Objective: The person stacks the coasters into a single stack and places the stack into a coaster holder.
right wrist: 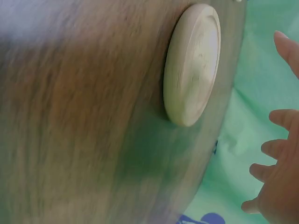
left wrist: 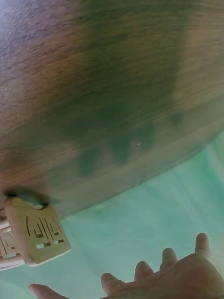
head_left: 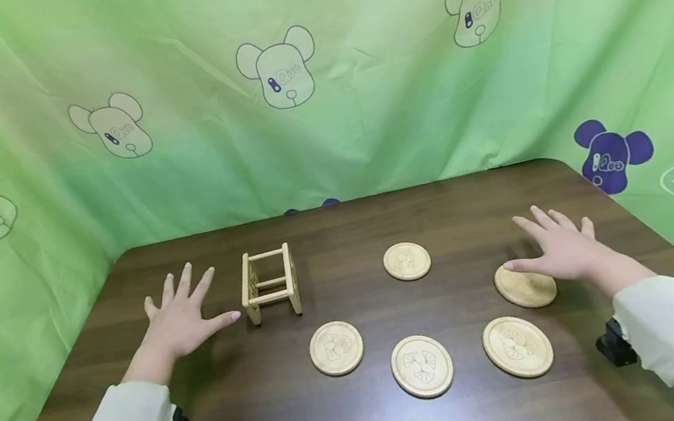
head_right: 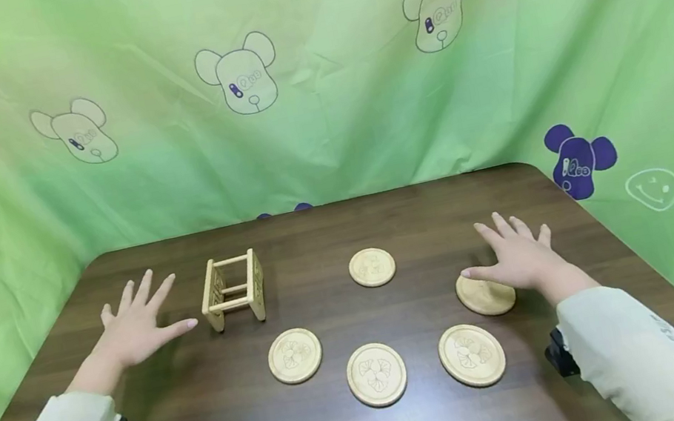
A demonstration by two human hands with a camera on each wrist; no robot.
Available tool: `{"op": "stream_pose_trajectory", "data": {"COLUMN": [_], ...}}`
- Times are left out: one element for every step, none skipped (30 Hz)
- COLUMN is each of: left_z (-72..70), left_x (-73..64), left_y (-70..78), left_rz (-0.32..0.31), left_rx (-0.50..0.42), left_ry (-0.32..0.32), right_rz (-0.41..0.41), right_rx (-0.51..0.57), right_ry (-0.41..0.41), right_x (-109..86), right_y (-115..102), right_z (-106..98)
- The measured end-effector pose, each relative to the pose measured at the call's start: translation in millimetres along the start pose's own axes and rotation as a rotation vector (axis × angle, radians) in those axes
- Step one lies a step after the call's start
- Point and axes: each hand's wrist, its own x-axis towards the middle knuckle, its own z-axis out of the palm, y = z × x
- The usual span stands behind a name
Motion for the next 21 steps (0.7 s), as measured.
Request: {"op": "stream_pose_trajectory", "data": {"left_z": [1.0, 2.1, 3.2, 4.3, 5.3, 6.1, 6.8, 7.4, 7.5, 7.5, 7.3, 7.0, 6.5, 6.2, 5.9, 5.9, 5.8, 6.0, 6.3, 6.5, 6.7], "left_x": [0.3, 0.8, 1.5, 2.4, 3.3, 4.3, 5.4, 6.6, 7.5, 8.5, 9.4, 10.1, 10.9, 11.5, 11.9, 12.3, 12.6, 13.0, 13.4, 14.0, 14.6], "left_y": [0.8, 1.6, 2.1, 2.8, 3.4, 4.3, 4.8, 5.4, 6.3, 7.3, 8.2, 9.2, 10.2, 11.0, 11.9, 12.7, 13.5, 14.1, 14.5, 15.0, 15.6], "left_rz": [0.003, 0.004, 0.006, 0.007, 0.008, 0.010, 0.012, 0.013, 0.015, 0.018, 0.020, 0.023, 0.025, 0.028, 0.031, 0.034, 0.036, 0.038, 0.041, 0.042, 0.044], "left_rx": [-0.007, -0.013, -0.017, -0.021, -0.021, -0.022, -0.022, -0.019, -0.017, -0.016, -0.016, -0.017, -0.022, -0.023, -0.025, -0.028, -0.029, -0.032, -0.036, -0.038, -0.040], "left_ry": [-0.003, -0.006, -0.007, -0.006, -0.008, -0.008, -0.007, -0.005, -0.005, -0.006, -0.007, -0.005, -0.006, -0.009, -0.012, -0.015, -0.018, -0.021, -0.024, -0.026, -0.026], "right_rz": [-0.005, -0.010, -0.016, -0.020, -0.025, -0.031, -0.037, -0.041, -0.046, -0.051, -0.057, -0.066, -0.073, -0.079, -0.086, -0.091, -0.097, -0.102, -0.105, -0.110, -0.115], "right_rx": [0.004, 0.008, 0.012, 0.014, 0.018, 0.020, 0.023, 0.025, 0.027, 0.028, 0.030, 0.033, 0.035, 0.037, 0.040, 0.041, 0.043, 0.045, 0.045, 0.049, 0.051], "right_ry": [-0.001, -0.002, -0.003, -0.003, -0.003, -0.003, -0.004, -0.007, -0.010, -0.011, -0.013, -0.014, -0.016, -0.018, -0.020, -0.020, -0.022, -0.023, -0.025, -0.025, -0.025], "right_x": [0.8, 1.7, 2.8, 4.2, 5.9, 7.9, 10.2, 12.7, 15.4, 18.4, 21.3, 24.2, 27.0, 29.6, 32.0, 34.3, 36.1, 37.8, 39.4, 40.9, 42.2], "right_y": [-2, -4, -6, -8, -10, -13, -16, -19, -22, -25, -29, -33, -36, -39, -42, -45, -47, -50, -53, -55, -58], "right_z": [1, 2, 3, 4, 4, 5, 5, 6, 6, 7, 7, 7, 8, 9, 10, 11, 13, 14, 16, 17, 19]}}
